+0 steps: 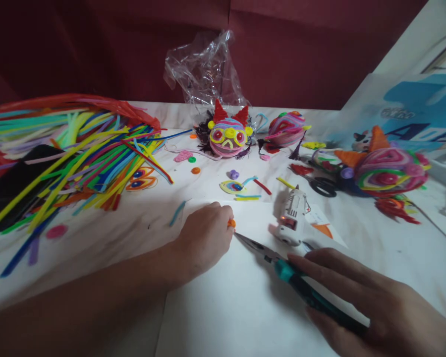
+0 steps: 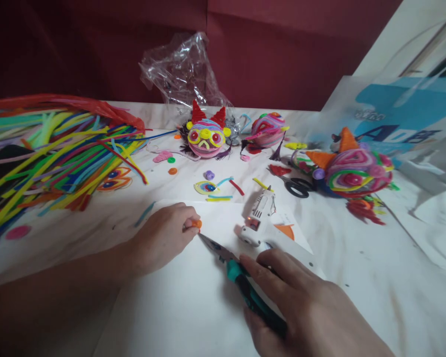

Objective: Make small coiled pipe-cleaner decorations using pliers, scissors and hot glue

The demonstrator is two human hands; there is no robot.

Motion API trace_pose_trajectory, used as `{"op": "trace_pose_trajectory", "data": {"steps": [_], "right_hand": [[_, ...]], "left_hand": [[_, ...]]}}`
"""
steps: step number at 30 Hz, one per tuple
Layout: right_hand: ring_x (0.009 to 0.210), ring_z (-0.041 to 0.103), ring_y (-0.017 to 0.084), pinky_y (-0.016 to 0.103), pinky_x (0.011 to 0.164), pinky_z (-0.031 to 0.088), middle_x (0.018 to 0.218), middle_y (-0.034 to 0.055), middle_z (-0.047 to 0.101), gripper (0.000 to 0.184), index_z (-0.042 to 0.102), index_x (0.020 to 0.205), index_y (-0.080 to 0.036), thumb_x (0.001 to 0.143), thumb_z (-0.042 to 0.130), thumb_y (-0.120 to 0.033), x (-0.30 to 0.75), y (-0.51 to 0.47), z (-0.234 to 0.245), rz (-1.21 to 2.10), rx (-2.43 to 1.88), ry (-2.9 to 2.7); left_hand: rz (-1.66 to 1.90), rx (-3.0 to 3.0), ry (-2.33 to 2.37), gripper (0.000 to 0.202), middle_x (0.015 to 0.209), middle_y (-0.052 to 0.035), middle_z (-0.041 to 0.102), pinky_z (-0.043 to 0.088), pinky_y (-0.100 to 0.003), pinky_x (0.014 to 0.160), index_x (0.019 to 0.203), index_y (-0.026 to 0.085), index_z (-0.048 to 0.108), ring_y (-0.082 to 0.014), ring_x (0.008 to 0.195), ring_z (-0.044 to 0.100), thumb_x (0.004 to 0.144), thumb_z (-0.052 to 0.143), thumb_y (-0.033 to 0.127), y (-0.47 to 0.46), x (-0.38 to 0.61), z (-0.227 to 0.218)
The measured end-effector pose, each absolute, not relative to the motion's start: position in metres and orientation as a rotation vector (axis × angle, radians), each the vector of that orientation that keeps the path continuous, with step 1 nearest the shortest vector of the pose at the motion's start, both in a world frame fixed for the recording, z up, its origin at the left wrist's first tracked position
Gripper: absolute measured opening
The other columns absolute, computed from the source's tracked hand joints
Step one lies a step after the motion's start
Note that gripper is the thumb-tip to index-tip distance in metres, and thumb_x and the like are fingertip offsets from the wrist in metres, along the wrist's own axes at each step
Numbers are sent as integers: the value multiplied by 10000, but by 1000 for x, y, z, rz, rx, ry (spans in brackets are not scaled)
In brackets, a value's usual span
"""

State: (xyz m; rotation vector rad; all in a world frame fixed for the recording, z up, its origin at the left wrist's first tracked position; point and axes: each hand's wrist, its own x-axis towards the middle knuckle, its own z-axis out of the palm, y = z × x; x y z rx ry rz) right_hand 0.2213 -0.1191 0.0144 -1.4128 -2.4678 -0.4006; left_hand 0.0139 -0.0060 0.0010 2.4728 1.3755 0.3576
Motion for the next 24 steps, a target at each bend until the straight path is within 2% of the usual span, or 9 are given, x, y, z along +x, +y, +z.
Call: {"op": "trace_pose_trajectory", "data": {"steps": [5, 19, 24], "right_hand": [[908, 578, 93, 130, 639, 523, 1123, -11, 504, 381, 388, 1209, -310, 837, 326, -261, 221, -118, 11, -359, -1427, -2469], [871, 595, 141, 168, 595, 538, 1082, 45, 535, 401, 435, 1212, -227, 821, 362, -276, 222, -113, 6, -341, -1327, -2479], [826, 602, 132, 171, 563, 535, 1054, 34, 538, 374, 404, 1195, -248, 829, 328, -232, 218, -114, 11, -376, -1383, -2488]], "left_hand": [[356, 2483, 1382, 104, 677, -9, 558, 329, -250, 541, 663, 178, 527, -138, 616, 511, 755, 493, 143, -8, 14, 1], [318, 2506, 1384, 109, 667, -6, 549, 312, -251, 522, 662, 182, 512, -137, 603, 501, 753, 473, 135, -7, 15, 4], [293, 2522, 1357, 145, 677, -17, 558, 313, -260, 532, 654, 181, 509, -148, 620, 513, 785, 453, 156, -7, 14, 7]]}}
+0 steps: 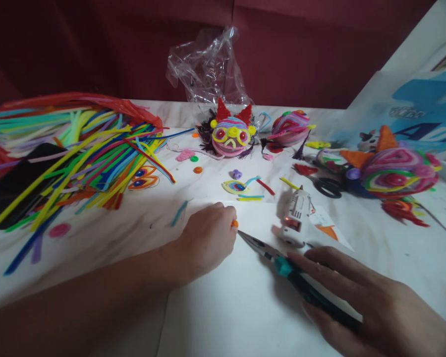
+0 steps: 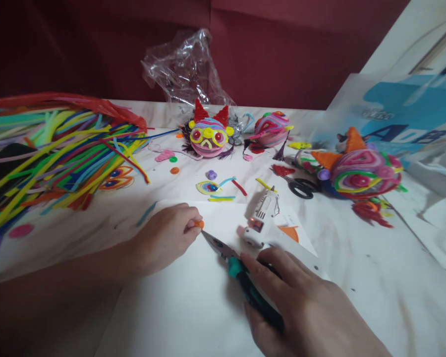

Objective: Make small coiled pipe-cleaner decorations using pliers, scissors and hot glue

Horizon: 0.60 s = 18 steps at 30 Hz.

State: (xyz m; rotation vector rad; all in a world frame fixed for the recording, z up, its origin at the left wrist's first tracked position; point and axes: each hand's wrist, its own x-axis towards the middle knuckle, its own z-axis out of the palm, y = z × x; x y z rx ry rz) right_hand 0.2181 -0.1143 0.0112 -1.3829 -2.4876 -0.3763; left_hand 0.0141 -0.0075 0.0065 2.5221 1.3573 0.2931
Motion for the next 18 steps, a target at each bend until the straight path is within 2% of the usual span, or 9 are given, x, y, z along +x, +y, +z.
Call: {"op": "trace_pose_trajectory", "data": {"steps": [6, 13, 18], "right_hand": [[798, 602, 126, 177, 554, 536, 1045, 38, 531, 382, 407, 1191, -248, 819, 324, -229, 218, -114, 13, -369, -1383, -2500], [770, 601, 120, 174, 529, 527, 1056, 54, 517, 414, 396, 1221, -243, 814, 321, -237, 216, -115, 15, -398, -1412, -2522], [779, 595, 105, 181, 544, 535, 1042, 22, 517, 403, 417, 1184, -280, 796, 325, -224, 214, -115, 18, -395, -1431, -2503]], "left_hand": [[286, 2537, 1302, 150, 691, -10, 578, 329, -253, 559, 647, 181, 507, -143, 643, 536, 744, 449, 82, -5, 12, 6], [305, 2514, 1329, 166, 658, -2, 567, 303, -252, 522, 608, 182, 488, -137, 600, 516, 770, 469, 147, -5, 13, 6], [328, 2502, 1376, 141, 649, -2, 559, 291, -254, 511, 638, 182, 499, -141, 596, 513, 776, 479, 161, -7, 14, 5]]}}
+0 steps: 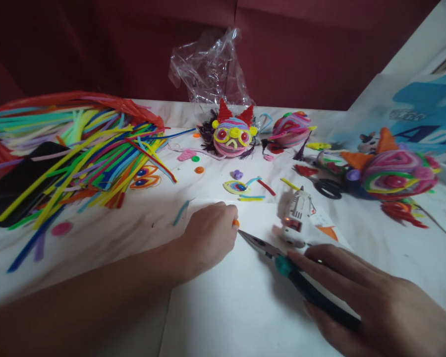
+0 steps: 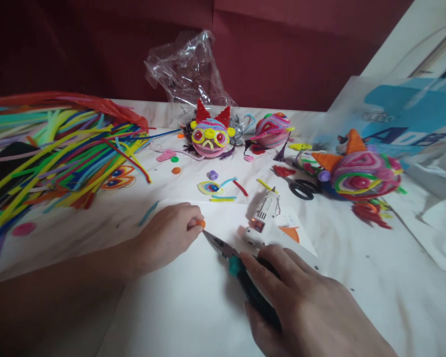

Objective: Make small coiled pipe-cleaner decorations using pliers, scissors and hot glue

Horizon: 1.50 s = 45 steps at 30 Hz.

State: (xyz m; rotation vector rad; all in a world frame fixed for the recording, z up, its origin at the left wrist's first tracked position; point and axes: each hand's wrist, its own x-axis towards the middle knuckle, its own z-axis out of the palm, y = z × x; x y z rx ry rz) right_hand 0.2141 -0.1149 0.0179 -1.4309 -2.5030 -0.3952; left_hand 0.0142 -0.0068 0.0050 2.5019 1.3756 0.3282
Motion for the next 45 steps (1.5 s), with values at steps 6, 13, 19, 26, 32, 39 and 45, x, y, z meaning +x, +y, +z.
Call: {"op": "trace_pose_trajectory", "data": {"steps": [6, 13, 19, 26, 32, 39, 45], "right_hand": [[748, 605, 118, 171, 507, 525, 1051, 41, 530, 400, 406, 1196, -235, 804, 329, -233, 216, -117, 17, -430, -1397, -2505], [782, 602, 133, 178, 532, 533, 1054, 55, 527, 400, 393, 1217, -231, 821, 334, -239, 216, -115, 16, -427, -1379, -2497], [777, 594, 112, 158, 543, 526, 1059, 47, 512, 405, 379, 1220, -226, 818, 333, -237, 217, -118, 16, -466, -1404, -2509], [827, 589, 128, 172, 551, 531, 1083, 55, 500, 377, 412, 1185, -213, 817, 336, -246, 217, -117, 12, -476, -1379, -2498], [839, 585, 140, 164, 556, 526, 1086, 61, 505, 392, 424, 1187, -206, 808, 323, -211, 218, -116, 6, -423, -1321, -2455], [867, 579, 137, 168, 586, 533, 1102, 57, 502, 392, 410, 1206, -203, 823, 330, -235, 218, -116, 8, -425, -1358, -2492], [852, 578, 139, 175, 555, 534, 1095, 60, 502, 382, 443, 1190, -201, 822, 348, -244, 216, -116, 6, -366, -1387, -2468]], "left_hand": [[332, 2508, 1370, 139, 658, -5, 565, 301, -262, 522, 649, 185, 505, -149, 606, 519, 784, 476, 166, -7, 14, 4], [317, 2506, 1345, 134, 714, -16, 601, 340, -263, 562, 690, 183, 534, -159, 663, 549, 810, 475, 181, -6, 14, 2], [302, 2505, 1360, 134, 710, -23, 596, 335, -271, 551, 699, 181, 537, -165, 655, 544, 813, 466, 182, -7, 14, 4], [293, 2491, 1356, 134, 726, -25, 605, 349, -272, 569, 703, 184, 535, -168, 682, 553, 808, 455, 162, -7, 15, 3], [316, 2497, 1341, 127, 737, -20, 606, 363, -272, 591, 699, 185, 514, -170, 706, 561, 813, 462, 168, -6, 14, 2], [314, 2488, 1337, 135, 729, -20, 605, 361, -269, 587, 694, 181, 515, -164, 694, 557, 811, 456, 150, -5, 15, 1], [302, 2480, 1333, 123, 738, -21, 603, 367, -264, 589, 708, 179, 517, -160, 696, 557, 810, 456, 149, -5, 14, 3]]}}
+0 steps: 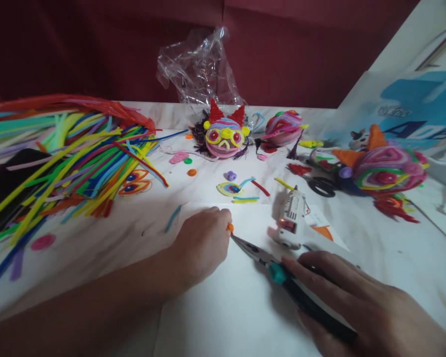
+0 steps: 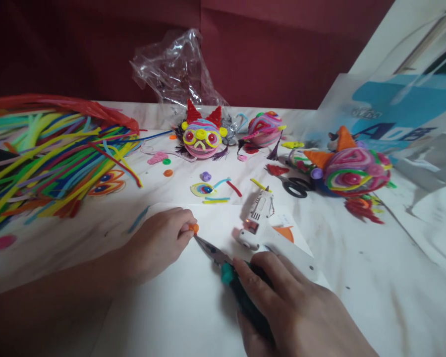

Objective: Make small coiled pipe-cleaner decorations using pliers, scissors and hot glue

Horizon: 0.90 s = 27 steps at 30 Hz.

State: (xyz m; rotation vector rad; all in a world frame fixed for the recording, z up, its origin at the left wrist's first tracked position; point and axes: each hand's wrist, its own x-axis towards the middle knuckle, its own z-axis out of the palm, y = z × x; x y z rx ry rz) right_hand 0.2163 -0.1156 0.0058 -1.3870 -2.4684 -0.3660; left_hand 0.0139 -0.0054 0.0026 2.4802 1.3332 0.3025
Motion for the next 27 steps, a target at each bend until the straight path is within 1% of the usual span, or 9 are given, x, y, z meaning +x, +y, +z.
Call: {"op": "trace_pose_trajectory", "data": {"steps": [8, 13, 17, 19, 23, 27], "right_hand": [[831, 577, 170, 217, 509, 535, 1093, 93, 501, 389, 487, 1183, -175, 835, 333, -253, 216, -118, -6, -393, -1346, -2386], [872, 573, 165, 211, 574, 545, 1087, 101, 506, 375, 485, 1185, -155, 843, 350, -227, 216, -121, 2, -370, -1368, -2452], [854, 580, 149, 189, 584, 545, 1077, 97, 510, 374, 499, 1179, -153, 834, 378, -235, 215, -121, 4, -314, -1370, -2456], [839, 581, 132, 174, 595, 541, 1073, 91, 509, 382, 480, 1202, -168, 841, 388, -253, 215, -122, 0, -279, -1378, -2445], [861, 578, 130, 164, 614, 540, 1090, 90, 500, 417, 448, 1251, -180, 851, 408, -291, 215, -124, -14, -260, -1386, -2408], [847, 581, 140, 188, 602, 547, 1085, 98, 500, 399, 471, 1236, -170, 861, 407, -290, 213, -127, -20, -290, -1394, -2315]], "left_hand": [[310, 2471, 1372, 115, 723, -13, 604, 363, -256, 575, 698, 179, 523, -156, 685, 560, 796, 476, 142, -4, 15, 2], [296, 2464, 1361, 116, 710, -8, 601, 357, -252, 569, 692, 177, 526, -148, 662, 553, 792, 484, 138, -4, 14, 4], [308, 2453, 1380, 107, 715, -13, 605, 351, -250, 556, 708, 176, 534, -149, 660, 551, 795, 483, 138, -5, 14, 3], [320, 2459, 1377, 97, 724, -13, 609, 358, -251, 567, 718, 177, 541, -151, 674, 555, 792, 490, 140, -5, 14, 2], [324, 2486, 1347, 118, 716, -7, 610, 367, -247, 585, 691, 175, 534, -146, 681, 562, 794, 490, 138, -5, 14, 1], [325, 2495, 1354, 99, 724, -10, 613, 360, -249, 573, 703, 175, 532, -149, 679, 561, 785, 496, 135, -4, 15, 1]]}}
